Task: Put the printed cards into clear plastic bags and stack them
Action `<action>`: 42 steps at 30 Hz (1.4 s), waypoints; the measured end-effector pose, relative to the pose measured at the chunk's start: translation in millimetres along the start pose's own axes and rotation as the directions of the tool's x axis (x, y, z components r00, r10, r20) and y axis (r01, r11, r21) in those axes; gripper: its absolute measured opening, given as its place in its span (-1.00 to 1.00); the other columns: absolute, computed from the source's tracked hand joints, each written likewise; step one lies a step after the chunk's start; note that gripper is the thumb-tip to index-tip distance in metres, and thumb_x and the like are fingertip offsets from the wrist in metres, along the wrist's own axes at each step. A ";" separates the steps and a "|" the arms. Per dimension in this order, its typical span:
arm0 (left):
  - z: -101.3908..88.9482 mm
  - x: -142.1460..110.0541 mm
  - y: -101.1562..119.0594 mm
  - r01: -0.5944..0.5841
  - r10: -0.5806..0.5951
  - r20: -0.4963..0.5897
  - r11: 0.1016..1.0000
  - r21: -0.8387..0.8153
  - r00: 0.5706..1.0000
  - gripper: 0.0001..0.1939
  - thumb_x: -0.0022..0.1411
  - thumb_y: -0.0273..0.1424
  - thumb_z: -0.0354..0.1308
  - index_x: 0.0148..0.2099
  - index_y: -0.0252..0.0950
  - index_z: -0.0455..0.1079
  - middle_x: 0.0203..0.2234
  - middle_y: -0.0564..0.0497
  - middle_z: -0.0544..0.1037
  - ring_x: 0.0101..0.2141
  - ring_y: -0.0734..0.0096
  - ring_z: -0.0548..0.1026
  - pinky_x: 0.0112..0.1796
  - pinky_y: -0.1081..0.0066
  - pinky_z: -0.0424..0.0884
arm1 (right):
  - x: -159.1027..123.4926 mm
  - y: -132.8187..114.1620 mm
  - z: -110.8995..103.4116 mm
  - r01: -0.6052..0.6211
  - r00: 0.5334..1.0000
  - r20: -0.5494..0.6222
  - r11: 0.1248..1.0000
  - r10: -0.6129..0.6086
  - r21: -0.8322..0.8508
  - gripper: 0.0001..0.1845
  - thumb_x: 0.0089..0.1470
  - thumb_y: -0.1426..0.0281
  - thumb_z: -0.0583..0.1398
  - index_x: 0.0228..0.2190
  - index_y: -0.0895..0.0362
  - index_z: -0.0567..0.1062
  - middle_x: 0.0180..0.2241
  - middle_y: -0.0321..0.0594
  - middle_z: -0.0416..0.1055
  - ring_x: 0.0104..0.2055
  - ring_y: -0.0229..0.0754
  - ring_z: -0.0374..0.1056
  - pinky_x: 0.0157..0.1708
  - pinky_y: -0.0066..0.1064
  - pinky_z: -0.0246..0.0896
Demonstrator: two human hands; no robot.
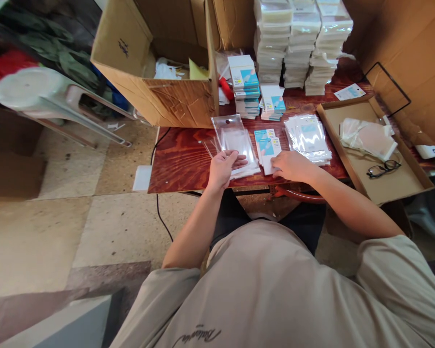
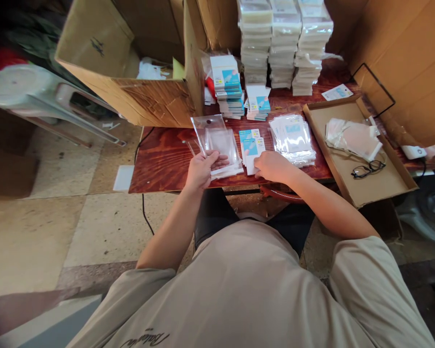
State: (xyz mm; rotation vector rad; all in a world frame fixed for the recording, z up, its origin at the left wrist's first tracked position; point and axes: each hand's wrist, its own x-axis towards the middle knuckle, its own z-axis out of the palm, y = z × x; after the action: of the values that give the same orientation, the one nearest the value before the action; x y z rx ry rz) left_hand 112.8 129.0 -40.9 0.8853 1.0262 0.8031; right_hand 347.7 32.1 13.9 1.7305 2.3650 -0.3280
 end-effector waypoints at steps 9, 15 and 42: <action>7.4 1.0 -1.5 0.047 -0.048 -0.010 0.999 -0.021 0.999 -0.86 0.26 -0.41 0.31 -0.27 -0.34 0.41 -0.33 -0.19 0.70 -0.29 0.22 0.74 -0.17 0.30 0.66 | -7.1 -6.3 -13.1 -0.013 0.996 0.087 1.000 0.015 -0.020 -0.66 0.47 0.36 0.09 -0.08 0.17 0.67 -0.02 -0.02 0.67 -0.14 0.00 0.55 -0.16 -0.22 0.23; 5.4 -2.7 0.5 0.035 -0.035 0.018 0.999 0.007 0.999 -0.84 0.24 -0.36 0.32 -0.27 -0.38 0.48 -0.27 -0.23 0.72 -0.31 0.23 0.73 -0.19 0.32 0.66 | -24.2 -14.4 -2.8 -0.117 0.980 -0.163 0.993 0.110 -0.035 -0.60 0.40 0.54 0.01 0.05 0.25 0.59 -0.11 0.05 0.67 -0.12 0.01 0.55 -0.18 -0.25 0.26; 11.0 -18.3 -6.9 -0.027 0.023 0.075 0.999 0.044 0.997 -0.77 0.32 -0.29 0.36 -0.17 -0.36 0.46 -0.28 -0.21 0.72 -0.32 0.20 0.72 -0.20 0.25 0.64 | 29.3 -49.6 13.8 -0.574 0.726 -0.244 0.761 0.643 0.301 -0.43 0.35 0.03 0.28 0.04 0.30 0.52 0.08 0.24 0.54 0.15 0.23 0.46 -0.01 -0.16 0.37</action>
State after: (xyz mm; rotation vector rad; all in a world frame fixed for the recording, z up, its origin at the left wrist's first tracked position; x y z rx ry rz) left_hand 118.4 107.5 -37.6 0.9614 0.9726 0.7648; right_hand 291.9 40.3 -4.4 2.7325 1.8060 -0.1776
